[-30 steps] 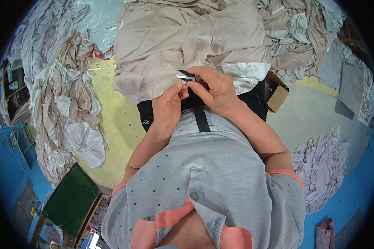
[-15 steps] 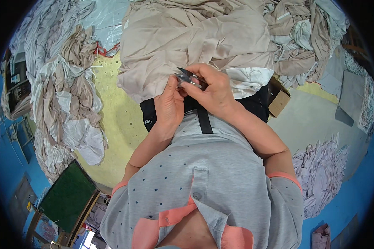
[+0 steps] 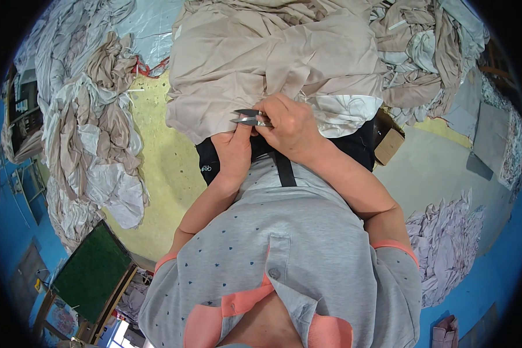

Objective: Trimming loose threads from white fabric pieces using small scissors in a factory setting.

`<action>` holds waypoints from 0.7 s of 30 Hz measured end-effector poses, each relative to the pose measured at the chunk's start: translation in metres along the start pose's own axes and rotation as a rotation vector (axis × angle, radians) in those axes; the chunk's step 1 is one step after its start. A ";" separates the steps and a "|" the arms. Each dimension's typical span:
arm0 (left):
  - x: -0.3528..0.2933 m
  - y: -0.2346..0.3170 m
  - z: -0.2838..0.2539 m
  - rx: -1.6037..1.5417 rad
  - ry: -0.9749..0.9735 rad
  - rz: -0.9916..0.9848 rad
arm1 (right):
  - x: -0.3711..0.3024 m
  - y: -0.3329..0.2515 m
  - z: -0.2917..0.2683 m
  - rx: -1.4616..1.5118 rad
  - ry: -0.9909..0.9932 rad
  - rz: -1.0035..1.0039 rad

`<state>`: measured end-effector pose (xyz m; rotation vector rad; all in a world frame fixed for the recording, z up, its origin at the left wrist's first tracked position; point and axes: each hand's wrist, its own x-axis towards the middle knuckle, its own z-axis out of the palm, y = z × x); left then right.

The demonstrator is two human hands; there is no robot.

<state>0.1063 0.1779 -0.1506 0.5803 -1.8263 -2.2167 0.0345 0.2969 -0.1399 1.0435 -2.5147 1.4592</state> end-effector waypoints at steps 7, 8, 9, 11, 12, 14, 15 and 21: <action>0.002 0.007 0.007 -0.158 0.040 -0.113 | -0.006 0.009 -0.002 0.257 0.016 0.355; 0.002 0.006 0.007 -0.157 0.039 -0.113 | -0.006 0.008 -0.004 0.292 0.023 0.401; 0.002 0.003 0.005 -0.180 0.027 -0.133 | -0.007 0.008 -0.004 0.326 0.030 0.446; 0.002 0.002 0.005 -0.203 0.013 -0.153 | -0.007 0.010 -0.005 0.366 0.062 0.492; 0.002 0.003 0.005 -0.214 0.023 -0.167 | -0.007 0.011 -0.006 0.407 0.093 0.537; 0.002 0.002 0.006 -0.224 0.034 -0.182 | -0.006 0.013 -0.010 0.400 0.068 0.535; 0.001 0.002 0.006 -0.218 0.034 -0.173 | -0.005 0.013 -0.012 0.395 0.040 0.532; 0.002 -0.001 0.005 -0.107 0.000 -0.073 | -0.002 0.013 -0.006 0.210 0.030 0.176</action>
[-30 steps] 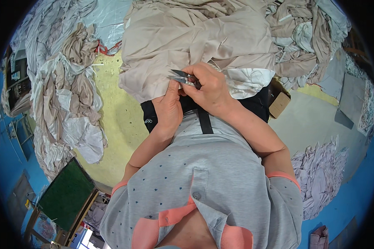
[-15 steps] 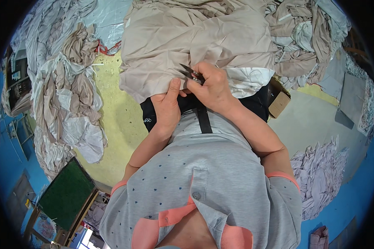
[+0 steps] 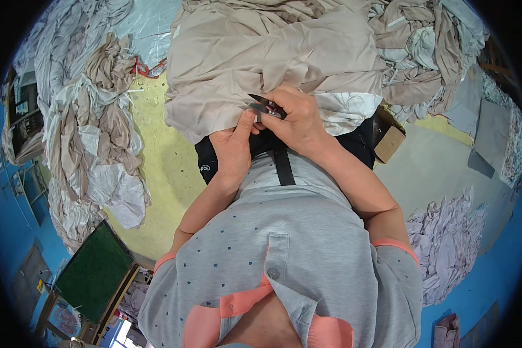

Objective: Trimming loose threads from white fabric pieces using small scissors in a factory setting.

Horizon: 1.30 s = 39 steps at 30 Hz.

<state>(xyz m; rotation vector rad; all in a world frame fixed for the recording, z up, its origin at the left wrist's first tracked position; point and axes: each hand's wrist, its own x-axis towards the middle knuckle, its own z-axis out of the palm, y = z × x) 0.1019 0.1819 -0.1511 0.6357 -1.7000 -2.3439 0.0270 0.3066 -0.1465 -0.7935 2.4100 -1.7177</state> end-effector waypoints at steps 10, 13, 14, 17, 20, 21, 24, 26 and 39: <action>0.001 0.008 0.004 0.012 0.077 -0.122 | 0.001 0.006 -0.001 -0.139 0.076 -0.096; 0.002 0.008 0.003 -0.026 0.096 -0.130 | -0.001 0.006 -0.007 -0.134 0.097 0.143; 0.002 0.008 0.003 -0.027 0.096 -0.131 | -0.001 0.007 -0.009 -0.135 0.097 0.143; 0.003 0.007 0.002 -0.047 0.083 -0.129 | -0.003 0.006 -0.012 -0.053 0.009 0.139; 0.003 0.007 0.000 -0.095 0.065 -0.116 | -0.009 -0.004 -0.014 -0.059 -0.012 0.026; 0.003 0.006 0.000 -0.098 0.053 -0.109 | -0.011 -0.004 -0.016 -0.068 -0.056 0.001; 0.004 0.006 0.000 -0.113 0.035 -0.112 | -0.014 -0.001 -0.016 -0.126 -0.097 -0.057; 0.004 0.006 0.000 -0.126 0.032 -0.119 | -0.014 -0.001 -0.016 -0.173 -0.097 -0.091; 0.003 0.005 0.001 -0.156 0.032 -0.151 | -0.013 0.002 -0.012 -0.199 -0.087 -0.150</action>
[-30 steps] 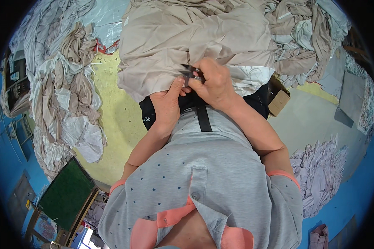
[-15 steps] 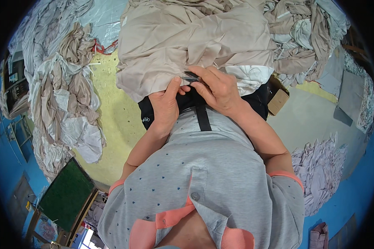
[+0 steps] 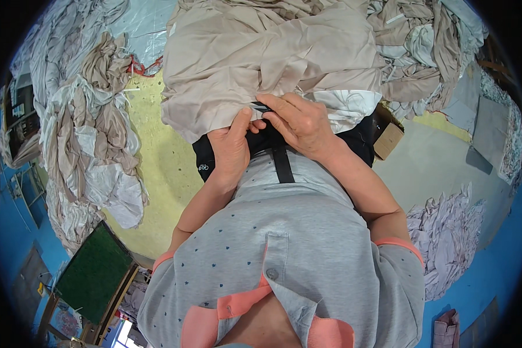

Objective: Trimming loose threads from white fabric pieces using small scissors in a factory setting.

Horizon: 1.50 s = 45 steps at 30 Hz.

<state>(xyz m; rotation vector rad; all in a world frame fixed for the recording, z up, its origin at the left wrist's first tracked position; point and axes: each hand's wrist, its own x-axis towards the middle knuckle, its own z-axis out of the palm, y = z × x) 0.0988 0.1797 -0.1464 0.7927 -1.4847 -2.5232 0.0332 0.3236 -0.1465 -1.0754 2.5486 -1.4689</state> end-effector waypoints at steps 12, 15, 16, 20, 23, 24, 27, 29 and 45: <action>0.000 0.000 0.001 0.019 -0.015 -0.002 | 0.001 0.000 -0.002 0.016 0.005 0.014; 0.000 0.000 0.002 0.018 -0.010 0.000 | 0.000 0.001 -0.003 0.076 0.017 0.063; 0.000 0.000 0.002 0.014 -0.007 -0.002 | 0.000 0.002 -0.003 0.138 0.045 0.096; 0.000 0.001 0.003 -0.010 0.014 -0.027 | -0.002 0.003 -0.006 0.223 0.165 0.273; -0.001 0.002 0.002 -0.063 0.039 -0.031 | -0.005 0.004 -0.008 0.232 0.123 0.277; -0.002 0.002 0.002 -0.067 0.040 -0.039 | -0.006 0.002 -0.010 0.234 0.122 0.274; -0.003 0.001 0.002 -0.082 0.029 -0.048 | -0.005 -0.003 -0.014 0.195 -0.021 0.304; -0.003 0.001 0.002 -0.093 0.019 -0.046 | -0.003 -0.001 -0.007 0.283 -0.026 0.282; -0.021 0.005 -0.002 -0.158 0.014 -0.065 | -0.003 0.004 0.002 0.168 0.157 0.182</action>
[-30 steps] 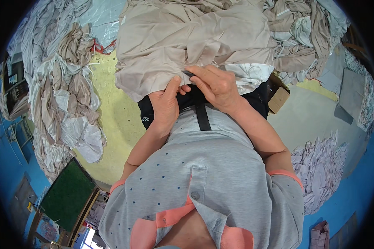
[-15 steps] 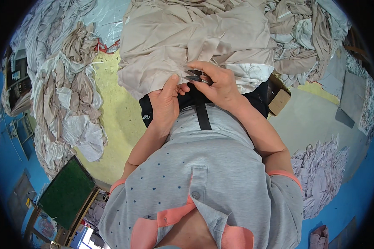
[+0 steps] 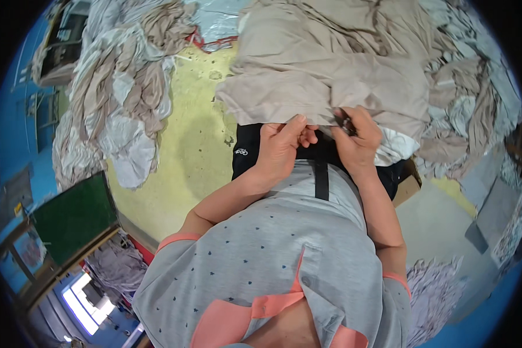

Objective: Trimming loose threads from white fabric pieces using small scissors in a factory setting.

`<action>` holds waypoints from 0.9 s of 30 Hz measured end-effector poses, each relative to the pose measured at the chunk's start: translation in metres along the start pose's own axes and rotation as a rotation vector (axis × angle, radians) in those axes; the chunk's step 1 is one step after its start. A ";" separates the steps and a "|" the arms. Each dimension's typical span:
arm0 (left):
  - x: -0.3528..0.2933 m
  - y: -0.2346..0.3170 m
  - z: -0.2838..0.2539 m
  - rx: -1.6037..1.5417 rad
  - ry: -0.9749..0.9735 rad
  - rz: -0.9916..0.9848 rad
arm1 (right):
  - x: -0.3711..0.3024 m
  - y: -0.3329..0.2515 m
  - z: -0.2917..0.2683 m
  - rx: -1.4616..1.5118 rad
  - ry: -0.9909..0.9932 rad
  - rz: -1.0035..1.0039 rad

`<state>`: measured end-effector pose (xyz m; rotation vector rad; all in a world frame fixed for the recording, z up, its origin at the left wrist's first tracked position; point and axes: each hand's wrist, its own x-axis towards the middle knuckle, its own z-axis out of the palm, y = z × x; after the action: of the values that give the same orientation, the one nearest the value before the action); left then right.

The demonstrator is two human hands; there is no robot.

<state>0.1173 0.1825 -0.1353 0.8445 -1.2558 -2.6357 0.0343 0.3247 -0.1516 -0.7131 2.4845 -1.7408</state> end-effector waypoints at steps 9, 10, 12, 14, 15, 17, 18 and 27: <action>0.004 0.022 -0.051 -0.553 0.235 0.079 | -0.002 0.013 -0.016 -0.004 0.018 -0.037; 0.003 0.026 -0.053 -0.557 0.231 0.080 | -0.003 0.019 -0.017 0.010 0.024 0.012; 0.002 0.034 -0.058 -0.599 0.289 0.118 | -0.005 0.025 -0.017 0.028 0.027 0.056; 0.003 0.037 -0.067 -0.579 0.280 0.153 | -0.005 0.026 -0.017 0.024 0.046 0.034; 0.003 0.037 -0.069 -0.557 0.272 0.184 | -0.005 0.027 -0.018 0.024 0.044 0.031; 0.001 0.038 -0.071 -0.539 0.286 0.194 | -0.007 0.029 -0.017 -0.044 0.029 0.003; 0.000 0.039 -0.072 -0.519 0.299 0.200 | -0.007 0.031 -0.017 -0.045 0.028 0.000; -0.010 0.020 -0.067 -0.197 0.319 0.303 | 0.000 -0.041 0.006 0.091 -0.118 0.156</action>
<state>0.1583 0.1266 -0.1499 0.9137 -0.9423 -2.2336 0.0506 0.3081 -0.1168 -0.5794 2.3001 -1.6933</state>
